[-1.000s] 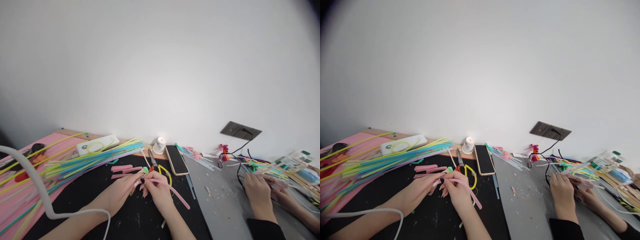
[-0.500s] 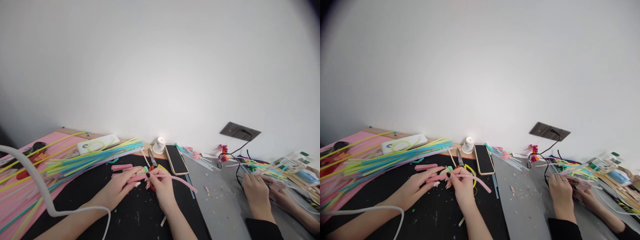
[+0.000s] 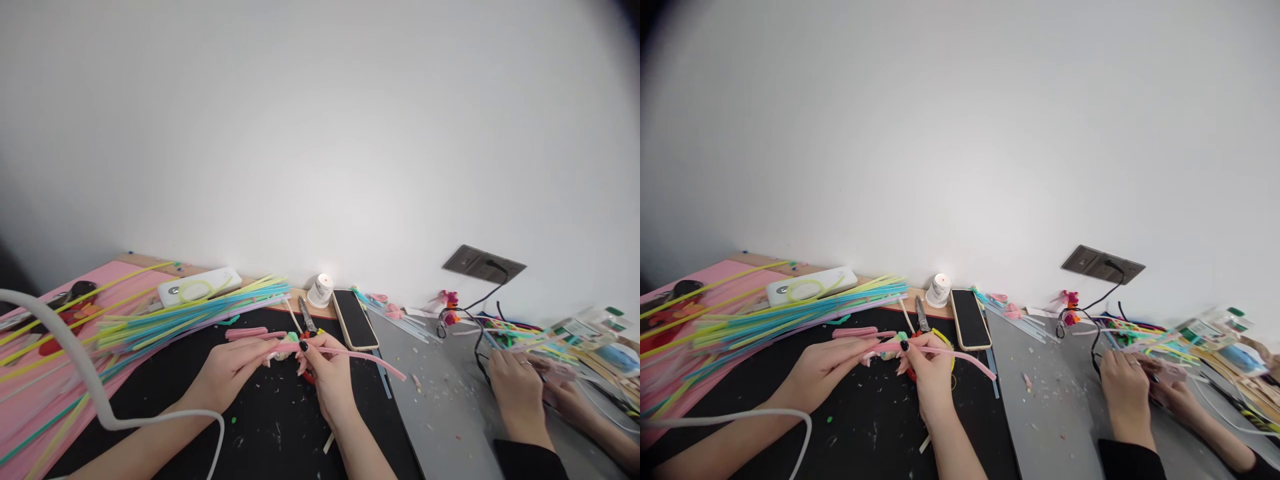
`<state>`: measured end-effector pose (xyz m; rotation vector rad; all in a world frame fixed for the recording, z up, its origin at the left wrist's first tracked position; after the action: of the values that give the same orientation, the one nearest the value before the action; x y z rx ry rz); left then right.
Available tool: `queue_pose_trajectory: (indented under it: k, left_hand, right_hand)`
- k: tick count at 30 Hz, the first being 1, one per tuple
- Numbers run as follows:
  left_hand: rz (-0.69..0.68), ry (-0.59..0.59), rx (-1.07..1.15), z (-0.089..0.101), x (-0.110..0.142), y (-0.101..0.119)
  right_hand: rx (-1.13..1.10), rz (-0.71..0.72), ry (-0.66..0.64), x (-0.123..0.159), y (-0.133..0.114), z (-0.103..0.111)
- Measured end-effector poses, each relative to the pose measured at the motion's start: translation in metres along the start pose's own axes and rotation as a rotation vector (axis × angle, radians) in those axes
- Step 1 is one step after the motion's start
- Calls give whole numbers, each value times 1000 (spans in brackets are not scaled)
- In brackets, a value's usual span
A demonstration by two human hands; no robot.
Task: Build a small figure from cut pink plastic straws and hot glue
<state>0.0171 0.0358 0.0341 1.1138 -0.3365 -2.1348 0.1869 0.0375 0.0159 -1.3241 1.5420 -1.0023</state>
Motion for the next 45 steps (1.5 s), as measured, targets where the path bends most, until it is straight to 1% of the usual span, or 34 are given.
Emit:
queue_pose_trajectory:
  k: [3,11,16,18,25,31,33,36,39,42,45]
  left_hand:
    - [-26,-15,14,-2,2,-1]
    - [1,-25,82,-3,0,-1]
    - [23,-115,81,-5,-2,3]
    - [22,-134,87,-6,-2,3]
    - [20,-92,64,-5,-2,1]
    - [169,-25,0,-2,0,-7]
    - [169,1,-3,0,0,-5]
    - [136,39,-9,5,-3,0]
    - [109,38,-1,7,-4,3]
    - [118,36,31,6,-4,1]
    - [162,30,49,3,-2,-6]
  right_hand:
    - [-14,-6,3,0,1,0]
    - [18,-17,24,0,-2,0]
    - [43,-22,42,0,-1,1]
    - [32,-27,39,0,0,1]
    - [17,-47,18,-1,1,0]
    - [39,-9,7,-1,-2,-1]
    - [49,-7,1,0,-2,-2]
    - [69,-19,-16,1,-2,-5]
    - [77,-25,-32,1,-1,-6]
    - [54,-25,-45,1,0,-7]
    - [13,-48,-57,0,4,-7]
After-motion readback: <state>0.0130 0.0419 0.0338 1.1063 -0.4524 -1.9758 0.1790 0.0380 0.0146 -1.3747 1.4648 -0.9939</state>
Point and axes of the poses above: each hand's wrist, its own x-axis away from the middle knuckle, its own z-axis out of the back of the hand, y = z × x, the point moved 6 cm from there along -x, towards the middle knuckle, and after that the axes turned 2 degrees about -x, right-handed, at the moved point
